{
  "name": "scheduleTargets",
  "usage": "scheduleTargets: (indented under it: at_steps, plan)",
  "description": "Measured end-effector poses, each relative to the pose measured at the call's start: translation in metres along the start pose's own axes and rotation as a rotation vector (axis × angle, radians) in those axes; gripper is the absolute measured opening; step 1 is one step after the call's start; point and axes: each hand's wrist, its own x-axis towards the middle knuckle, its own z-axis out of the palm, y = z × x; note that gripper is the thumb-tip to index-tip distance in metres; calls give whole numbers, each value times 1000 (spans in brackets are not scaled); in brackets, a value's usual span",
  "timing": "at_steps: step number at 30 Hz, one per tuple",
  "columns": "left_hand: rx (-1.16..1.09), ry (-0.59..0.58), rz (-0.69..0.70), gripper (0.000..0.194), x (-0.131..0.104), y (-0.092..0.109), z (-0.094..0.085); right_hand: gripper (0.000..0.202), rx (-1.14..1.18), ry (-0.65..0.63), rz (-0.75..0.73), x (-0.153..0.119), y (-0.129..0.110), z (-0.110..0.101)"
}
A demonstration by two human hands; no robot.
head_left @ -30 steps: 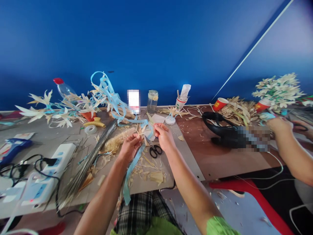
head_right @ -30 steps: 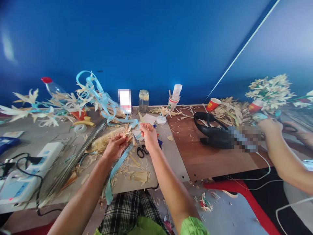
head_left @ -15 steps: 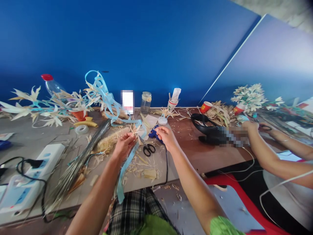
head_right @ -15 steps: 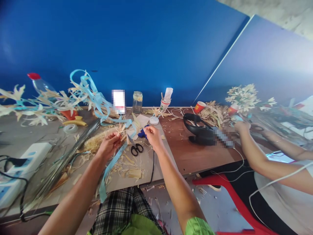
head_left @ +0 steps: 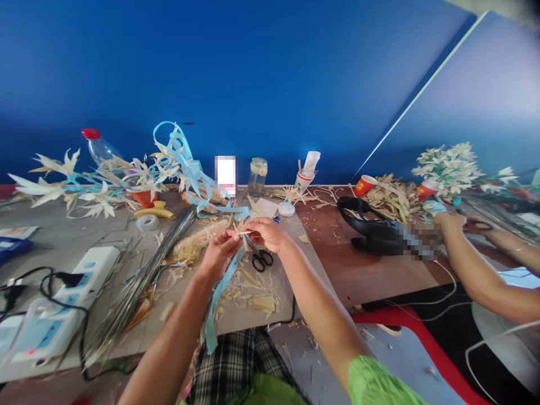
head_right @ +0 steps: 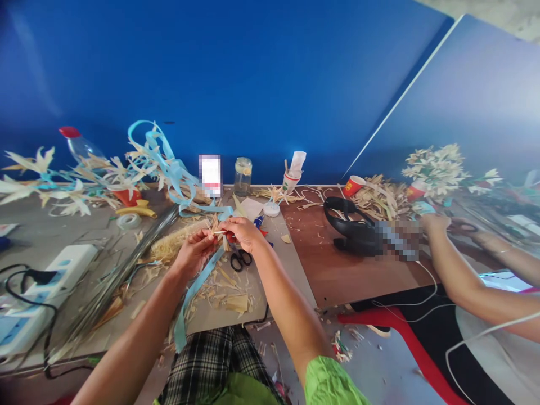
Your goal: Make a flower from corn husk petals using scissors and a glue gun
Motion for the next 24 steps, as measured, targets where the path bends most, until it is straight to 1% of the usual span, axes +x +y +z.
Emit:
scheduleTargets:
  at_steps: [6, 9, 11, 14, 18, 22, 24]
  plan:
    - [12, 2, -11, 23, -5, 4, 10, 19, 292, -170, 169, 6, 14, -4]
    - [41, -11, -21, 25, -8, 5, 13, 18, 400, -243, 270, 9, 22, -5]
    - [75, -27, -14, 25, -8, 4, 13, 19, 460, -284, 305, 11, 26, -7]
    - [111, -38, 5, 25, -7, 1, 11, 20, 527, -293, 312, 12, 30, -10]
    - [110, -24, -1, 26, -5, -2, 7, 19, 569, -300, 334, 12, 30, -13]
    - [94, -39, 2, 25, -3, -5, 5, 18, 611, -324, 353, 11, 30, -10]
    - [96, -42, 3, 24, -4, -5, 6, 18, 607, -317, 333, 10, 29, -9]
